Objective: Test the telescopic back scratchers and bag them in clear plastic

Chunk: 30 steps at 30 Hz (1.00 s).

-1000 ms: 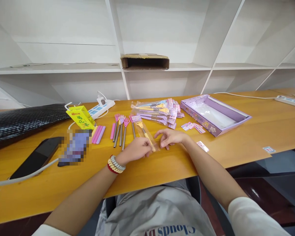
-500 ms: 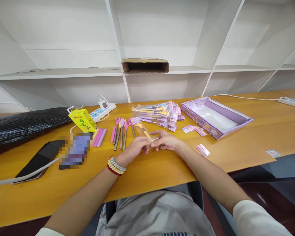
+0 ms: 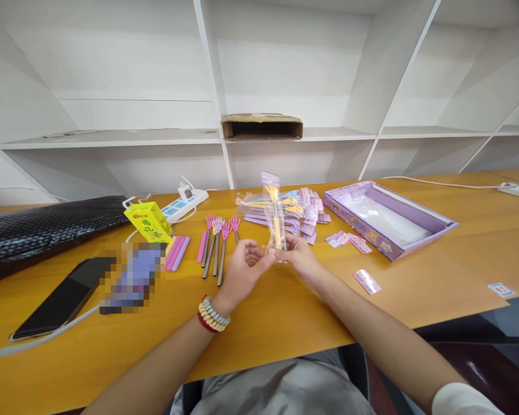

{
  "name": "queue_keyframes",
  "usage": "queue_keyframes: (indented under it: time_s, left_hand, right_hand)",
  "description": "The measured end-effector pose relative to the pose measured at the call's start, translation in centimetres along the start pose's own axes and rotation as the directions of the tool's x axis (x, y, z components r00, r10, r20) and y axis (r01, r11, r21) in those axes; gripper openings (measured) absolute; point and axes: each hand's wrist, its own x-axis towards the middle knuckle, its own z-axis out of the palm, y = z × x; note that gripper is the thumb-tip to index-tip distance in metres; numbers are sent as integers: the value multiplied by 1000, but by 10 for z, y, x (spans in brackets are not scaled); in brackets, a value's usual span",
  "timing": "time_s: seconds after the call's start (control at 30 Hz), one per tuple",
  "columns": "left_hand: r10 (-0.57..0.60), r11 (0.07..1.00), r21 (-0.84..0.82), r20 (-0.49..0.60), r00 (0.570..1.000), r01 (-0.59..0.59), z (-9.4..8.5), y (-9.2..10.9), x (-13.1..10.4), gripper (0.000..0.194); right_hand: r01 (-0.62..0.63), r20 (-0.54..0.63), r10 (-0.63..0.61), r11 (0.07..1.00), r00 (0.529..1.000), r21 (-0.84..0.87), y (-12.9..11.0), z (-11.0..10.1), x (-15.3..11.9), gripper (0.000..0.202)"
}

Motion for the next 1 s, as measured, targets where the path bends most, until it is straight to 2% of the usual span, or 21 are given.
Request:
queue_keyframes:
  time_s: [0.07,0.1,0.2,0.3,0.43,0.5,0.6,0.67,0.7,0.77,0.87,0.93,1.0]
  left_hand:
    - [-31,995,-93,136,990,44,8,1,0,38]
    - [-39,988,-138,165,986,62,11,2,1,35]
    - [-30,967,-245,161,987,69,19,0,9,30]
    - [-16,940,-332,167,986,71,22,-4,21,28]
    - [-69,914,-387,143,987,120,13,-9,43,20]
    - [-123,929,-334,125,985,158,1,-11,59,18]
    - [-222,961,-135,152,963,243,-23,-13,93,14]
    - [-252,967,-10,49,966,253,-34,-15,118,10]
    - [-268,962,55,-5,963,268,-38,-16,131,9]
    - [-253,949,152,-154,955,276,-38,-20,155,12]
    - [-215,932,221,-302,929,288,-29,-26,187,34]
    - [-172,909,292,-385,907,297,-22,-29,204,44]
    - [-118,878,374,-432,894,297,-17,-32,218,44]
  right_hand:
    - [105,-105,-102,994,989,20,0,6,1,28]
    - [132,-128,-128,991,984,22,0,8,1,25]
    - [141,-112,-138,990,984,25,2,12,5,24]
    - [141,-75,-141,990,987,-1,6,7,11,25]
    - [187,-55,-191,980,980,-69,-2,-20,25,26]
    - [237,-149,-238,971,960,-24,-18,-42,35,29]
    - [332,-338,-283,939,897,94,-47,-79,53,33]
    - [388,-495,-308,919,813,66,-59,-100,65,34]
    - [376,-538,-297,926,788,39,-62,-108,71,36]
    - [306,-561,-266,952,784,-24,-61,-120,83,37]
    - [229,-577,-275,961,769,-154,-53,-129,102,37]
    - [208,-566,-309,949,764,-238,-50,-132,116,35]
    - [187,-549,-332,935,767,-303,-50,-137,131,32]
